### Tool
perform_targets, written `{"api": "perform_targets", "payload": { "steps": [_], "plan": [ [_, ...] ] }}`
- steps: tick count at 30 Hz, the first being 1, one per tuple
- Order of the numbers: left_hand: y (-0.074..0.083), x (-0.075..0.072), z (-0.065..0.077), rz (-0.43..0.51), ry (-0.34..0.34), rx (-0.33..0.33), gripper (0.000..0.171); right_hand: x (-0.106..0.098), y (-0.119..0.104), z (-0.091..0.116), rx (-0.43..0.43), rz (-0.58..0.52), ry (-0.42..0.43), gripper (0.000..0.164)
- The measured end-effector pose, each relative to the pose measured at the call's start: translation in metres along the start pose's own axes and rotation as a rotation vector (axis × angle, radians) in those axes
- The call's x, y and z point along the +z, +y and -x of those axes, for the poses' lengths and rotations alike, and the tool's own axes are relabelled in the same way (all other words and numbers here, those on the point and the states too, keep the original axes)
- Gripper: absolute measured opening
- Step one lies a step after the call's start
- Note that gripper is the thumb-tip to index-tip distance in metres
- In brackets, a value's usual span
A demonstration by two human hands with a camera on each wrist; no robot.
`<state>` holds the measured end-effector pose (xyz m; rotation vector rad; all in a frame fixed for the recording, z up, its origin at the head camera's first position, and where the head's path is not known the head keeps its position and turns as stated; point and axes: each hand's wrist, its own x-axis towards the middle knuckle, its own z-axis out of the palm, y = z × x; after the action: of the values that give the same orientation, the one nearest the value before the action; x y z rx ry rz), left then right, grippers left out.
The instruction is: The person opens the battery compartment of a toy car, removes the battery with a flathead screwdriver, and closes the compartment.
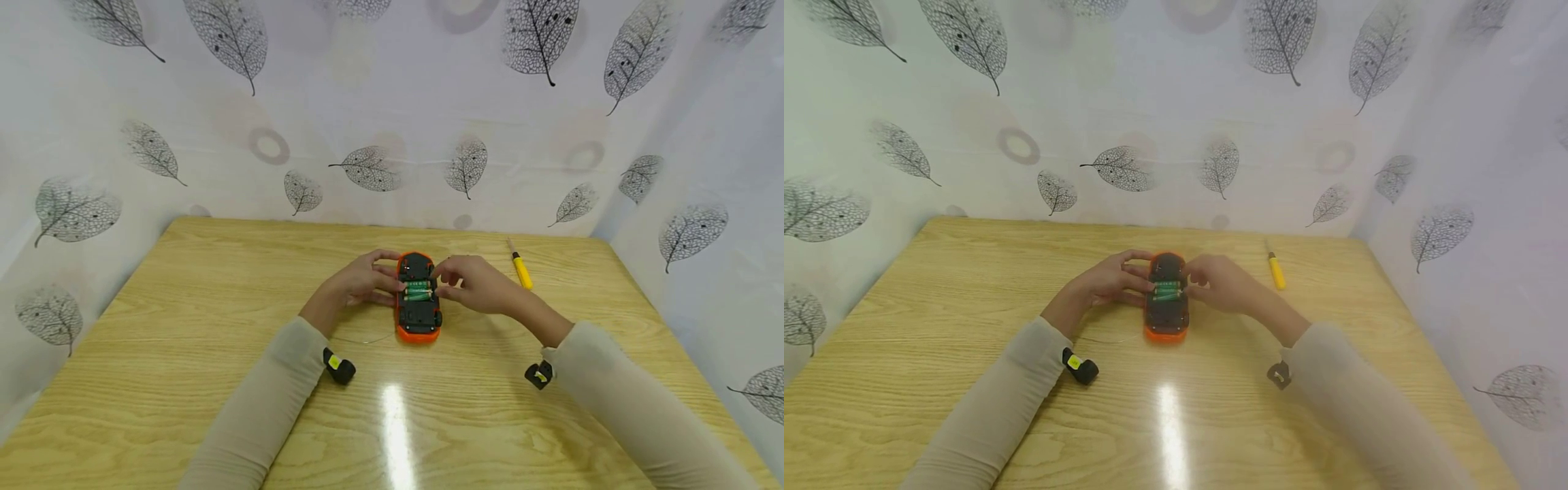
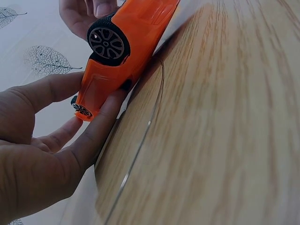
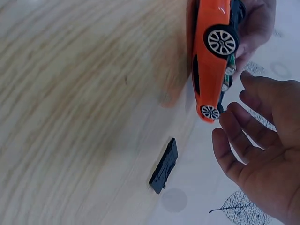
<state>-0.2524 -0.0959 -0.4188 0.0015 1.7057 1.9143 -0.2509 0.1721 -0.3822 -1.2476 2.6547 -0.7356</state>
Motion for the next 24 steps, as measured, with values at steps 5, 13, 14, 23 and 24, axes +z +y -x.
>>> {"api": "perform_targets", "payload": {
  "steps": [5,13,14,23,24],
  "plan": [
    [0.0,0.0,0.0,0.001,0.001,-0.003,0.075,0.007,-0.007,0.0,-0.074,0.068,-0.029,0.023],
    [-0.001,-0.001,0.0,-0.009,-0.006,0.0,0.074,0.016,-0.013,0.001,-0.112,0.196,-0.025,0.022],
    [-0.001,-0.001,0.0,-0.008,-0.007,0.0,0.074,0.017,-0.014,0.001,-0.114,0.208,-0.023,0.021],
    [-0.001,-0.001,-0.001,0.012,-0.007,-0.002,0.074,0.016,-0.02,-0.002,-0.139,0.281,-0.02,0.02],
    [-0.001,-0.001,-0.001,0.013,-0.006,-0.002,0.074,0.016,-0.02,-0.002,-0.144,0.29,-0.021,0.02]
  ]
}}
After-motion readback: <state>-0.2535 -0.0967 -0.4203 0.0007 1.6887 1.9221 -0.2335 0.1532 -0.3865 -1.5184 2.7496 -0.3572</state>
